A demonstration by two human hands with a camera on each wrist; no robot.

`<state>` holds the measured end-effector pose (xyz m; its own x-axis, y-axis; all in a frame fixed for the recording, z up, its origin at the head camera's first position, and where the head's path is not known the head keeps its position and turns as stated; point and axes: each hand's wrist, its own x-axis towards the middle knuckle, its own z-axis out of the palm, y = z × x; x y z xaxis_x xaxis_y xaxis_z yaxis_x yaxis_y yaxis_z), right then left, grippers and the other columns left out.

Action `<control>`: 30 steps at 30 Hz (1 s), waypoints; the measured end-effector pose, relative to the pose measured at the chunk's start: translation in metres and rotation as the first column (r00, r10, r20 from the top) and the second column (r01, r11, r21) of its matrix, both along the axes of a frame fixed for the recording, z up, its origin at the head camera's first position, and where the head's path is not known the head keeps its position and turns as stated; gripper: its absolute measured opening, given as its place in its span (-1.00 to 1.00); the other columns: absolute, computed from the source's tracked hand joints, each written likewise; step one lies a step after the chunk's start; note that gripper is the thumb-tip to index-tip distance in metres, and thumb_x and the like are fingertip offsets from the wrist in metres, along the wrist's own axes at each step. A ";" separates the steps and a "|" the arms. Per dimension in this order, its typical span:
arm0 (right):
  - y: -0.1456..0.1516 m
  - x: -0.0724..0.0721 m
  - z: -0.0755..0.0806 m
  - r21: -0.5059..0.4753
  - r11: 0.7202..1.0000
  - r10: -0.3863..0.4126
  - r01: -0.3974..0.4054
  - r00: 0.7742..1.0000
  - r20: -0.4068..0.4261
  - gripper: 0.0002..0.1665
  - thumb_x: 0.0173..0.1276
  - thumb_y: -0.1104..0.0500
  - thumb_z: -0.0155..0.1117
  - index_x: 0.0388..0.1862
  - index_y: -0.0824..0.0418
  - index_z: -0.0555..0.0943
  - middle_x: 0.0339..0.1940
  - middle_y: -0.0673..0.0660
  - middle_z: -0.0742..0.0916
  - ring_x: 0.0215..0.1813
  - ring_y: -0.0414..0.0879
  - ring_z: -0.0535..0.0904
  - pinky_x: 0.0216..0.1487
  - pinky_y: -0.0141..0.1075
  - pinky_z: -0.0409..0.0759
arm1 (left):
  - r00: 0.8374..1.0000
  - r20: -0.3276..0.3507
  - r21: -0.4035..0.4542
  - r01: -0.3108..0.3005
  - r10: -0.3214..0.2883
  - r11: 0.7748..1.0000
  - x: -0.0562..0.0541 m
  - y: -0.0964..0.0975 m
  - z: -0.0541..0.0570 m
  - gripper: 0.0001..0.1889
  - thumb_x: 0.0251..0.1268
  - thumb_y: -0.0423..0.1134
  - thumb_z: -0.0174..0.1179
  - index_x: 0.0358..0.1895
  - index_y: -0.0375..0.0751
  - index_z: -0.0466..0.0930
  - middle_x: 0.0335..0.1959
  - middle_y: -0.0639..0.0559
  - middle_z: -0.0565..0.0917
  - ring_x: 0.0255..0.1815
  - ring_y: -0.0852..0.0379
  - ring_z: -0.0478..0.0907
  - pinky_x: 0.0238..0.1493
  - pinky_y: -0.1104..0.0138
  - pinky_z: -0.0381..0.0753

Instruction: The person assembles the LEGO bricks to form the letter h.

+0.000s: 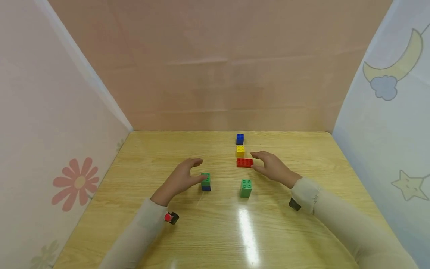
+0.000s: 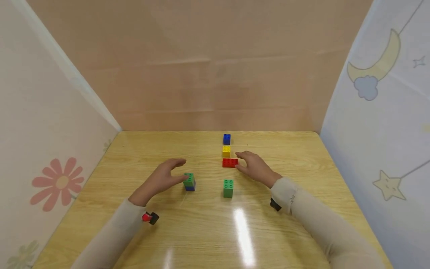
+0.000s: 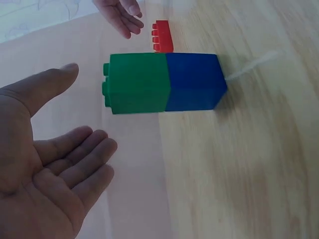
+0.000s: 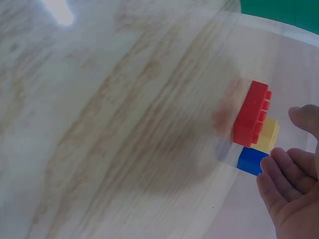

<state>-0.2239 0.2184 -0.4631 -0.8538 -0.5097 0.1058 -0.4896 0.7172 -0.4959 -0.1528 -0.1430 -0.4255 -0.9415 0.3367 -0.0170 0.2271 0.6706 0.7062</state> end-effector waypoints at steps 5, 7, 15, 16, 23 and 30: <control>-0.001 -0.001 -0.005 0.003 1.000 -0.006 0.006 1.000 0.003 -0.37 0.38 0.06 0.30 0.33 0.32 0.44 0.19 0.21 0.61 0.16 0.13 0.55 0.16 0.05 0.52 | 0.998 0.060 0.037 0.011 -0.013 0.999 0.002 -0.009 -0.008 -0.29 0.20 -0.01 0.37 0.39 -0.14 0.35 0.33 0.04 0.44 0.34 -0.01 0.36 0.32 0.01 0.35; -0.001 -0.001 -0.007 0.000 1.000 -0.011 0.011 1.000 0.005 -0.37 0.37 0.07 0.32 0.32 0.33 0.45 0.19 0.21 0.61 0.17 0.14 0.55 0.17 0.05 0.52 | 0.997 0.074 0.044 0.020 -0.023 0.999 0.002 -0.012 -0.012 -0.28 0.19 -0.01 0.38 0.39 -0.14 0.35 0.33 0.05 0.44 0.34 0.00 0.37 0.32 0.02 0.34; -0.003 -0.003 -0.013 0.024 1.000 -0.011 0.011 0.999 -0.037 -0.38 0.34 0.10 0.34 0.29 0.38 0.46 0.14 0.26 0.63 0.14 0.16 0.56 0.16 0.05 0.52 | 0.994 0.102 0.072 0.042 -0.049 0.997 0.001 -0.016 -0.028 -0.32 0.18 -0.06 0.40 0.36 -0.13 0.38 0.30 0.06 0.47 0.32 0.04 0.40 0.32 0.08 0.36; -0.004 -0.003 -0.013 0.024 1.000 -0.013 0.014 0.999 -0.043 -0.38 0.34 0.10 0.34 0.29 0.38 0.47 0.14 0.26 0.63 0.14 0.17 0.56 0.16 0.05 0.52 | 0.994 0.100 0.074 0.046 -0.054 0.996 0.000 -0.016 -0.030 -0.33 0.18 -0.07 0.40 0.35 -0.13 0.39 0.29 0.06 0.48 0.31 0.04 0.40 0.32 0.08 0.36; -0.006 -0.007 -0.017 0.051 0.999 -0.009 0.013 0.998 -0.069 -0.34 0.33 0.09 0.34 0.32 0.38 0.44 0.16 0.29 0.61 0.17 0.19 0.53 0.19 0.07 0.49 | 0.991 0.118 0.098 0.047 -0.059 0.994 -0.001 -0.014 -0.042 -0.38 0.22 -0.12 0.37 0.34 -0.15 0.40 0.26 0.00 0.51 0.30 -0.01 0.42 0.31 0.05 0.37; -0.008 -0.010 -0.025 0.111 0.993 -0.026 0.033 0.998 -0.061 -0.34 0.35 0.06 0.33 0.32 0.37 0.43 0.17 0.29 0.61 0.19 0.18 0.53 0.21 0.06 0.48 | 0.992 0.116 0.111 0.039 -0.052 0.993 0.001 -0.011 -0.046 -0.42 0.22 -0.17 0.37 0.29 -0.19 0.43 0.19 -0.04 0.55 0.25 -0.03 0.47 0.30 0.05 0.38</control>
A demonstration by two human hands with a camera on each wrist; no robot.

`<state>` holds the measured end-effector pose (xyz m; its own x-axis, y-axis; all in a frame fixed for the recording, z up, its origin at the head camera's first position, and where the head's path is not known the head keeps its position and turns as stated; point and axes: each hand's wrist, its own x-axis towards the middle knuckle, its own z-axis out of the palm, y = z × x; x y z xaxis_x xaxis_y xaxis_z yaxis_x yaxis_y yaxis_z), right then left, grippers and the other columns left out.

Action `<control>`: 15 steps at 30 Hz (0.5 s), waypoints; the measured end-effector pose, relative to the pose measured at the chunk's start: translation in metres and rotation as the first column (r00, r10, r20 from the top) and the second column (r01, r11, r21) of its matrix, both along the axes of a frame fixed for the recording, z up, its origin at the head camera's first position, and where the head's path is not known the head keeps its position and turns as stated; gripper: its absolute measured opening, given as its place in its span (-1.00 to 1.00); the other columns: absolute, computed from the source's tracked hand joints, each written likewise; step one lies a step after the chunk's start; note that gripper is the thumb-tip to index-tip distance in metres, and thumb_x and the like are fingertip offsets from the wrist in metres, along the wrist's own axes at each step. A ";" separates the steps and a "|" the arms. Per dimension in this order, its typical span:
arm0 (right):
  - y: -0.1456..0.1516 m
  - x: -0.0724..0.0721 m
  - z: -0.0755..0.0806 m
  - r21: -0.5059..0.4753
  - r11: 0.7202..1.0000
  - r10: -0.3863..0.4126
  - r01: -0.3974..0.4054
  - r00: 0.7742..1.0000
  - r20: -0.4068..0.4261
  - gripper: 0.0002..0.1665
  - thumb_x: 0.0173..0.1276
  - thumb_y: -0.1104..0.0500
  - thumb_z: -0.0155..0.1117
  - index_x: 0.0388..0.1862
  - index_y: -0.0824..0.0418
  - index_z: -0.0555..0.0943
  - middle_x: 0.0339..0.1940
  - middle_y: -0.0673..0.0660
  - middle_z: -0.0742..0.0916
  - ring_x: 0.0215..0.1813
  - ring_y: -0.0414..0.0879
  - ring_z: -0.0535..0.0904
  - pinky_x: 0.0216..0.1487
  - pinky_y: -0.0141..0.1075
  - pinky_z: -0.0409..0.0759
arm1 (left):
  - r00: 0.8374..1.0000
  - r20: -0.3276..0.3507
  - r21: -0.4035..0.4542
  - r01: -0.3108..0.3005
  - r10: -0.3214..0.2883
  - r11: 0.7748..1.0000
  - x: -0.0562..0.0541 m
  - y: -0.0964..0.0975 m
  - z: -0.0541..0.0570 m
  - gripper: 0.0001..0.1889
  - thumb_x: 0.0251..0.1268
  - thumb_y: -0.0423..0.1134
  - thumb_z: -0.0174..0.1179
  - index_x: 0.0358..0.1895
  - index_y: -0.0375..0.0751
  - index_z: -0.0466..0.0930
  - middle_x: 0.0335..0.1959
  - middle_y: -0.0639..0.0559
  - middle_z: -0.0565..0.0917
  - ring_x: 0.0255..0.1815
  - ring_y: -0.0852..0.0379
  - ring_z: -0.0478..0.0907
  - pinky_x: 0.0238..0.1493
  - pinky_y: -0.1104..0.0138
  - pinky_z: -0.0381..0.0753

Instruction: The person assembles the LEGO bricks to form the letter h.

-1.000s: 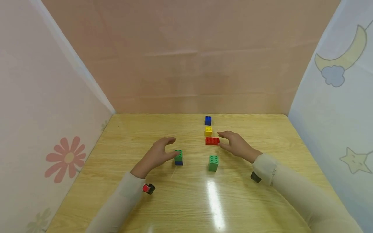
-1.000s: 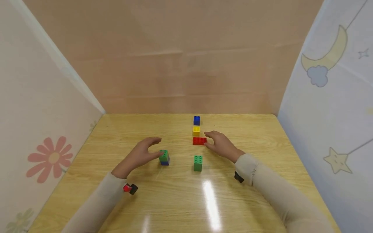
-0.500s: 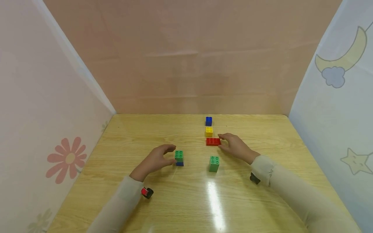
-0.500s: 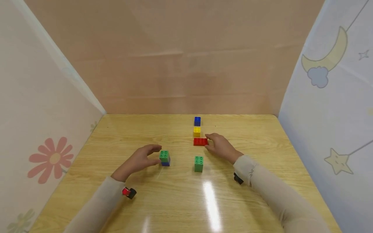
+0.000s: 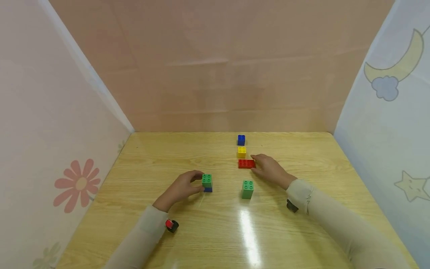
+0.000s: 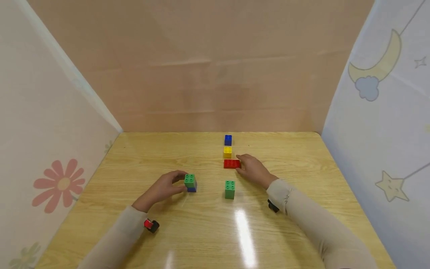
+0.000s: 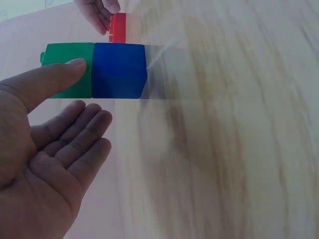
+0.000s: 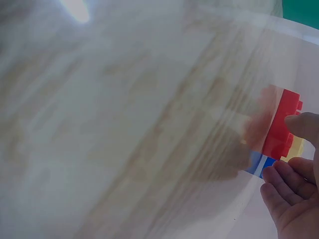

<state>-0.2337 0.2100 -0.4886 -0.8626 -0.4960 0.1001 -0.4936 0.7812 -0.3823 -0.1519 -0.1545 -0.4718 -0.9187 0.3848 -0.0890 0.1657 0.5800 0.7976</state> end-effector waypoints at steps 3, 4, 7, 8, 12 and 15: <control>0.000 0.000 -0.003 0.014 1.000 -0.005 0.005 1.000 0.006 -0.35 0.36 0.06 0.32 0.32 0.37 0.43 0.17 0.29 0.61 0.19 0.18 0.53 0.21 0.06 0.47 | 1.000 -0.004 0.003 0.004 -0.004 1.000 0.000 0.001 -0.001 -0.43 0.23 -0.16 0.37 0.27 -0.21 0.43 0.17 -0.04 0.57 0.24 -0.02 0.48 0.30 0.05 0.38; 0.000 0.000 -0.003 0.014 1.000 -0.009 0.008 1.000 0.009 -0.35 0.36 0.06 0.32 0.32 0.37 0.43 0.17 0.29 0.62 0.19 0.18 0.53 0.21 0.07 0.47 | 1.000 -0.003 0.003 0.008 -0.008 1.000 -0.001 0.001 -0.002 -0.43 0.23 -0.17 0.37 0.27 -0.22 0.43 0.17 -0.04 0.57 0.24 -0.02 0.48 0.30 0.05 0.38; -0.001 0.000 -0.005 0.024 1.000 -0.017 0.017 1.000 0.016 -0.36 0.37 0.06 0.31 0.32 0.37 0.44 0.17 0.28 0.62 0.19 0.18 0.53 0.22 0.06 0.47 | 1.000 0.007 0.005 0.017 -0.017 1.000 -0.001 0.002 -0.002 -0.43 0.23 -0.18 0.36 0.28 -0.24 0.42 0.18 -0.05 0.57 0.24 -0.03 0.48 0.30 0.06 0.38; -0.001 0.000 -0.005 0.027 0.999 -0.021 0.021 1.000 0.018 -0.36 0.37 0.06 0.31 0.32 0.36 0.44 0.17 0.27 0.62 0.20 0.18 0.53 0.22 0.05 0.47 | 1.000 0.011 0.008 0.020 -0.020 1.000 -0.001 0.002 -0.002 -0.43 0.24 -0.19 0.36 0.28 -0.25 0.42 0.18 -0.05 0.57 0.25 -0.03 0.48 0.30 0.07 0.39; -0.002 -0.001 -0.004 0.035 0.999 -0.029 0.028 1.000 0.008 -0.40 0.40 0.08 0.27 0.31 0.37 0.44 0.16 0.27 0.62 0.19 0.18 0.53 0.21 0.05 0.48 | 0.999 0.026 0.014 0.022 -0.022 1.000 -0.001 0.002 -0.002 -0.46 0.25 -0.22 0.35 0.27 -0.26 0.42 0.19 -0.07 0.56 0.24 -0.03 0.48 0.28 0.10 0.41; -0.003 0.000 -0.004 0.039 0.999 -0.032 0.032 0.999 0.009 -0.42 0.42 0.09 0.24 0.31 0.37 0.44 0.15 0.27 0.63 0.18 0.17 0.54 0.20 0.05 0.50 | 0.999 0.029 0.020 0.023 -0.024 1.000 -0.001 0.002 -0.002 -0.47 0.26 -0.24 0.33 0.27 -0.27 0.42 0.19 -0.09 0.55 0.23 -0.04 0.49 0.26 0.11 0.44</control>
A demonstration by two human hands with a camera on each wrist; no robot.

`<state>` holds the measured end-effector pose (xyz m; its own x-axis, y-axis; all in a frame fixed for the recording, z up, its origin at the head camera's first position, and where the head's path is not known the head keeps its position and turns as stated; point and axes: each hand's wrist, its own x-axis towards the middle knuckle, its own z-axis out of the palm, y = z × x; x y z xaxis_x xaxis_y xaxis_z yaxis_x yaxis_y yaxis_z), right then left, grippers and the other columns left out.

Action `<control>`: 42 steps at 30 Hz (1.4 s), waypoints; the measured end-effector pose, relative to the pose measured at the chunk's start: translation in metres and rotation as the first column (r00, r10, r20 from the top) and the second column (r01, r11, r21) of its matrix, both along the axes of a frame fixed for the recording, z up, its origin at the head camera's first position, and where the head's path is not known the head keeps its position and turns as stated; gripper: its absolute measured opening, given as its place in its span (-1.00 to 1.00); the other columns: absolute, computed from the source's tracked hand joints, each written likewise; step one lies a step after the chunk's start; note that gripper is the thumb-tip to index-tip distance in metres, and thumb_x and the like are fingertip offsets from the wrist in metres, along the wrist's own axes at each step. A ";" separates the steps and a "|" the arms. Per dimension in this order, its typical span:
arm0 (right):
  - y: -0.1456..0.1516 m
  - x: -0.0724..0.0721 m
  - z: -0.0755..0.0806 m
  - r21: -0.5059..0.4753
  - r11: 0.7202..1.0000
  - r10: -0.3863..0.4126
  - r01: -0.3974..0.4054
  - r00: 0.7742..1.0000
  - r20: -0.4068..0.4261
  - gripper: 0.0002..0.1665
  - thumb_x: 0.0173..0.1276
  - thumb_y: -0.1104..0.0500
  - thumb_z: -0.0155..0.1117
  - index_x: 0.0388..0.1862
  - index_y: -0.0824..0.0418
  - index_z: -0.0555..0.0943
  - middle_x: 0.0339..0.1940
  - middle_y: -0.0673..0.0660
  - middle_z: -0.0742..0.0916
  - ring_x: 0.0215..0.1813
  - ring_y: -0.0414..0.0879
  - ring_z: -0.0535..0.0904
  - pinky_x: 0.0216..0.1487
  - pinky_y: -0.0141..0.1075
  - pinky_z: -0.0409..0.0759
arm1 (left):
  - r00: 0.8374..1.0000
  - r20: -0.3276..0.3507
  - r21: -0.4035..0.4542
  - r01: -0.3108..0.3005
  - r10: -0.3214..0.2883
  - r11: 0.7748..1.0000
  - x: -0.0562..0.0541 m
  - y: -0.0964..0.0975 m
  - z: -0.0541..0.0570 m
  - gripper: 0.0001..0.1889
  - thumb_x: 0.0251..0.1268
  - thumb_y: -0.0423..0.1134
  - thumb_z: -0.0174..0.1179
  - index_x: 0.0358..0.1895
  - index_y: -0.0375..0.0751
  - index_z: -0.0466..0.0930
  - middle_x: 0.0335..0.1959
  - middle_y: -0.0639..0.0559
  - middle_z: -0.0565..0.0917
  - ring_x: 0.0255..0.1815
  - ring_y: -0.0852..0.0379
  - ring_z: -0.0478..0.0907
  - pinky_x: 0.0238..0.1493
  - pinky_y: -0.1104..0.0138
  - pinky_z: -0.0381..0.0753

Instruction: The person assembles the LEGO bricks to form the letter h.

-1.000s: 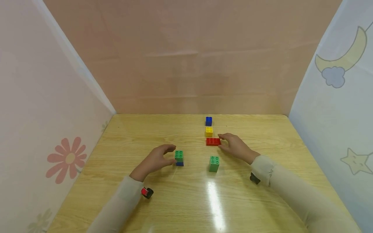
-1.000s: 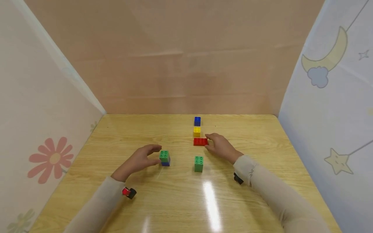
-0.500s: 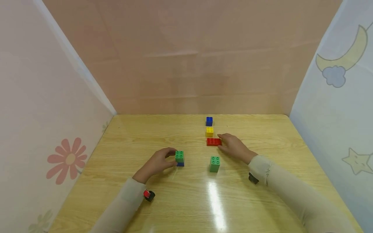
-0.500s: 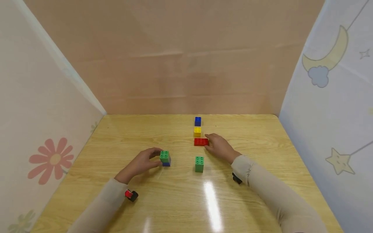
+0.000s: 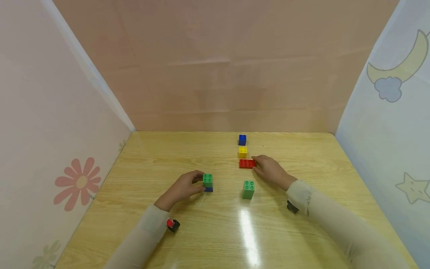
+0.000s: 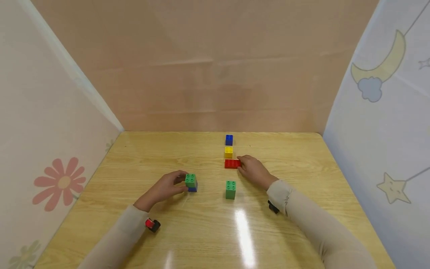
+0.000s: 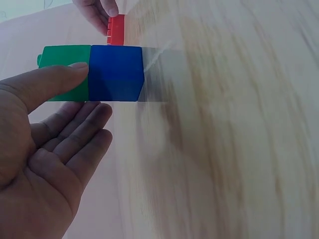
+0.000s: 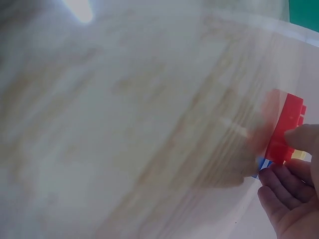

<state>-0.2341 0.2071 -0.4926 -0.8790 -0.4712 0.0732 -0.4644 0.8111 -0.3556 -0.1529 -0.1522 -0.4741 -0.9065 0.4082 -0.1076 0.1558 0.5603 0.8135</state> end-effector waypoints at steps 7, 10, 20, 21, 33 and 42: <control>-0.001 0.003 0.001 -0.020 1.000 -0.016 0.017 1.000 0.020 -0.48 0.43 0.11 0.23 0.27 0.35 0.48 0.12 0.25 0.64 0.14 0.13 0.57 0.15 0.02 0.54 | 1.000 0.007 -0.006 0.017 -0.017 1.000 -0.002 -0.001 -0.005 -0.52 0.30 -0.23 0.30 0.25 -0.23 0.43 0.17 -0.06 0.56 0.22 -0.01 0.50 0.23 0.16 0.48; -0.002 0.005 0.002 -0.032 0.999 -0.020 0.021 1.000 0.018 -0.51 0.43 0.13 0.23 0.25 0.35 0.50 0.11 0.25 0.65 0.11 0.12 0.59 0.12 0.02 0.56 | 1.000 0.006 0.003 0.022 -0.022 1.000 -0.002 -0.001 -0.006 -0.54 0.32 -0.22 0.28 0.24 -0.20 0.44 0.17 -0.04 0.56 0.22 -0.01 0.50 0.22 0.17 0.49; -0.002 0.006 0.003 -0.019 0.999 -0.027 0.027 1.000 0.016 -0.52 0.43 0.10 0.23 0.24 0.32 0.52 0.07 0.21 0.66 0.08 0.09 0.59 0.11 0.00 0.56 | 0.999 -0.019 -0.024 0.031 -0.031 0.999 0.000 0.001 -0.004 -0.56 0.34 -0.20 0.27 0.23 -0.20 0.45 0.16 -0.04 0.57 0.19 0.03 0.53 0.19 0.19 0.51; -0.002 0.006 0.003 -0.018 1.000 -0.024 0.025 1.000 0.013 -0.52 0.43 0.11 0.23 0.23 0.32 0.52 0.07 0.21 0.66 0.08 0.09 0.60 0.11 0.01 0.56 | 0.999 -0.021 -0.026 0.032 -0.033 0.999 0.000 0.001 -0.004 -0.57 0.34 -0.20 0.27 0.23 -0.20 0.45 0.15 -0.04 0.57 0.19 0.03 0.53 0.18 0.20 0.51; -0.001 0.010 0.008 -0.025 0.999 0.019 -0.020 0.999 -0.038 -0.55 0.42 0.10 0.26 0.19 0.32 0.55 0.03 0.19 0.68 0.05 0.08 0.61 0.09 -0.01 0.58 | 0.999 -0.014 -0.013 0.049 -0.049 0.999 0.001 0.005 -0.001 -0.57 0.34 -0.22 0.26 0.22 -0.21 0.45 0.15 -0.05 0.57 0.19 0.02 0.53 0.17 0.22 0.52; 0.002 0.017 0.022 -0.055 0.998 0.006 -0.009 0.998 -0.059 -0.53 0.37 0.09 0.31 0.19 0.25 0.56 0.05 0.16 0.67 0.08 0.10 0.60 0.12 0.02 0.56 | 0.996 -0.016 0.006 0.083 -0.083 0.997 0.001 0.012 -0.002 -0.58 0.33 -0.19 0.27 0.20 -0.18 0.47 0.13 -0.01 0.59 0.19 0.05 0.54 0.16 0.25 0.53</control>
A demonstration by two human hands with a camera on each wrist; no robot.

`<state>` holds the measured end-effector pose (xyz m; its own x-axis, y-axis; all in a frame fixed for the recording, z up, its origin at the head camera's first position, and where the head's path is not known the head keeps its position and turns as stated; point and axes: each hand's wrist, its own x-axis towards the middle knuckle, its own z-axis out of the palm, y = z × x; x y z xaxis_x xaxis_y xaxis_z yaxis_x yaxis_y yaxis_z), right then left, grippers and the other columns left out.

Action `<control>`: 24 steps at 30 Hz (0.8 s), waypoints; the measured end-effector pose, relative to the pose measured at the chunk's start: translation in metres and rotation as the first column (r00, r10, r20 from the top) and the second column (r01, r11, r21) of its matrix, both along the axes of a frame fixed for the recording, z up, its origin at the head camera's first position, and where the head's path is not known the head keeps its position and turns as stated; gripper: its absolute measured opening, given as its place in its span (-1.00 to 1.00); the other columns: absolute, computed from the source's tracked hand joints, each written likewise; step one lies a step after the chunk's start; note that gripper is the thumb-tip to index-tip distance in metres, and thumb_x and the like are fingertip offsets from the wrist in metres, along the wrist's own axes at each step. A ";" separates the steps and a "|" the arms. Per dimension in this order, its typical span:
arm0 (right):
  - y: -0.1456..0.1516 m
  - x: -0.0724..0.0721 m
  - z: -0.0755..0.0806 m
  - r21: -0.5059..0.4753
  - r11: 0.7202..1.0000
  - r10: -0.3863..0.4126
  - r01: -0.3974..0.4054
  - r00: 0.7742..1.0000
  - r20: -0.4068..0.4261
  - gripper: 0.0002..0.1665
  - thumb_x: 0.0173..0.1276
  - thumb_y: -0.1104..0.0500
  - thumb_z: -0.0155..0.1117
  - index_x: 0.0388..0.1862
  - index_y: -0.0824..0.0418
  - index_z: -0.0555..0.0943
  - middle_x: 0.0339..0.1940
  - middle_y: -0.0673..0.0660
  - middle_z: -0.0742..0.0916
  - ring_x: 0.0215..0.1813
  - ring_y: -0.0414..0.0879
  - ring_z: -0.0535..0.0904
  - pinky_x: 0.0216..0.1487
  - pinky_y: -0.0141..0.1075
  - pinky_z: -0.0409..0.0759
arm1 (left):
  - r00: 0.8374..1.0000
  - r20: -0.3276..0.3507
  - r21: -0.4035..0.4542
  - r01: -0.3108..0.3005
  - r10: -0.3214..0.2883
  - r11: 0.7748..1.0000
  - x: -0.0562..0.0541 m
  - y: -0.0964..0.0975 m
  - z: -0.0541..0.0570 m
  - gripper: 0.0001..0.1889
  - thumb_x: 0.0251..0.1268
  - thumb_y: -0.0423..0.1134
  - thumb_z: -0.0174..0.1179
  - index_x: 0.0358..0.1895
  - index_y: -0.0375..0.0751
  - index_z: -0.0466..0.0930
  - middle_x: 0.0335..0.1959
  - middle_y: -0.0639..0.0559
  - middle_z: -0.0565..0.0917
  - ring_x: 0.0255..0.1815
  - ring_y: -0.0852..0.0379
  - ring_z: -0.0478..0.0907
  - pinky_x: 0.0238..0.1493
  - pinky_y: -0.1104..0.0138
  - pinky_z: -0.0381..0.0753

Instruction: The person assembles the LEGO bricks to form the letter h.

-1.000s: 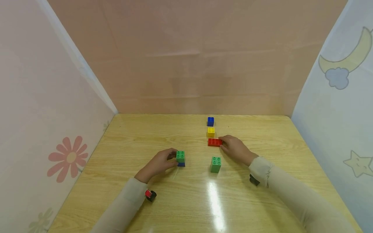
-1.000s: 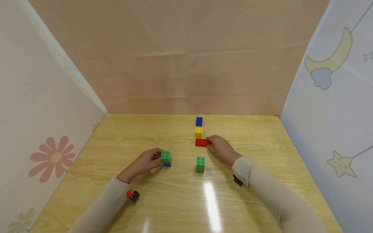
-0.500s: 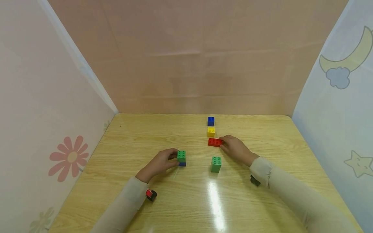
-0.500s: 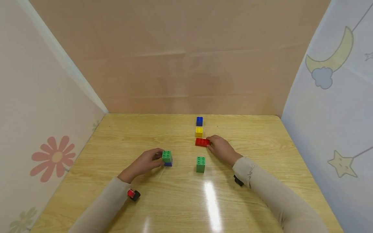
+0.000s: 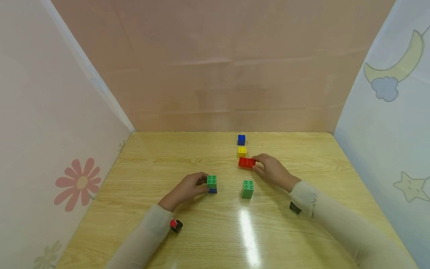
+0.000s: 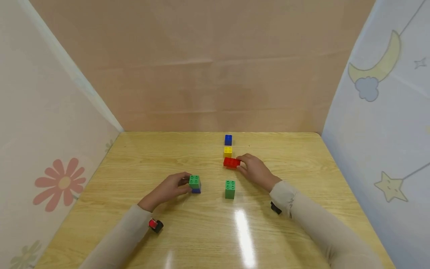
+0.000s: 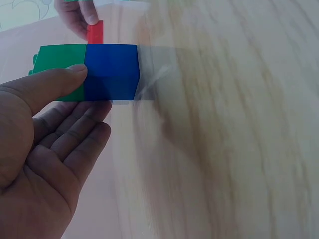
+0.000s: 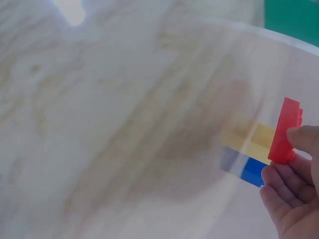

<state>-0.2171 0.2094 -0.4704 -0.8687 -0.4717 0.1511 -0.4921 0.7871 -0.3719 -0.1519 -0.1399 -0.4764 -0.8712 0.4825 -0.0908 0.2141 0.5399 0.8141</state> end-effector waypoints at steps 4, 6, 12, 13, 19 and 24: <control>0.001 0.004 0.011 -0.036 0.999 0.013 -0.013 1.000 -0.010 -0.54 0.35 0.11 0.35 0.17 0.26 0.57 0.05 0.17 0.67 0.06 0.11 0.61 0.08 0.02 0.58 | 1.000 0.001 0.000 0.015 -0.015 1.000 0.001 0.001 -0.002 -0.59 0.33 -0.18 0.28 0.19 -0.17 0.47 0.11 0.02 0.60 0.18 0.06 0.53 0.17 0.27 0.52; 0.001 0.006 0.018 -0.048 0.999 0.015 -0.016 1.000 -0.025 -0.54 0.34 0.10 0.36 0.16 0.26 0.57 0.04 0.16 0.68 0.05 0.11 0.61 0.07 0.01 0.59 | 1.000 0.000 0.000 0.019 -0.019 1.000 0.001 0.002 -0.002 -0.59 0.34 -0.18 0.27 0.20 -0.16 0.47 0.12 0.03 0.60 0.19 0.07 0.53 0.17 0.28 0.51; 0.004 0.014 0.037 -0.073 0.997 0.005 -0.008 0.999 -0.042 -0.53 0.36 0.06 0.33 0.17 0.24 0.56 0.08 0.15 0.66 0.09 0.12 0.59 0.10 0.04 0.57 | 1.000 -0.001 -0.011 0.016 -0.016 1.000 0.000 0.004 -0.002 -0.60 0.35 -0.18 0.26 0.21 -0.13 0.48 0.12 0.09 0.60 0.21 0.12 0.51 0.19 0.30 0.49; 0.005 0.016 0.039 -0.076 0.997 0.005 -0.008 0.999 -0.038 -0.54 0.37 0.05 0.32 0.17 0.24 0.56 0.09 0.15 0.66 0.10 0.12 0.59 0.11 0.04 0.56 | 1.000 0.001 -0.013 0.014 -0.014 1.000 0.000 0.005 -0.002 -0.60 0.35 -0.19 0.26 0.21 -0.13 0.48 0.12 0.10 0.60 0.21 0.13 0.51 0.20 0.30 0.49; 0.006 0.025 0.049 -0.105 0.994 0.014 -0.018 0.999 -0.037 -0.53 0.39 0.01 0.29 0.19 0.20 0.55 0.10 0.11 0.65 0.10 0.08 0.59 0.11 0.04 0.56 | 1.000 -0.001 -0.007 0.024 -0.024 1.000 -0.001 0.009 -0.002 -0.60 0.33 -0.21 0.27 0.20 -0.18 0.48 0.10 0.06 0.60 0.20 0.08 0.52 0.21 0.25 0.48; 0.005 0.032 0.054 -0.132 0.990 0.032 -0.041 0.997 -0.065 -0.54 0.38 0.01 0.31 0.18 0.16 0.55 0.09 0.05 0.65 0.08 0.02 0.59 0.09 0.01 0.58 | 0.999 -0.015 -0.013 0.029 -0.029 0.999 -0.002 0.014 -0.002 -0.60 0.33 -0.23 0.28 0.19 -0.18 0.48 0.09 0.04 0.61 0.19 0.06 0.53 0.22 0.23 0.48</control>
<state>-0.1851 0.2145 -0.4159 -0.8383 -0.4748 0.2680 -0.5449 0.7136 -0.4403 -0.1535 -0.1264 -0.4789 -0.8581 0.5065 -0.0845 0.2419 0.5438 0.8036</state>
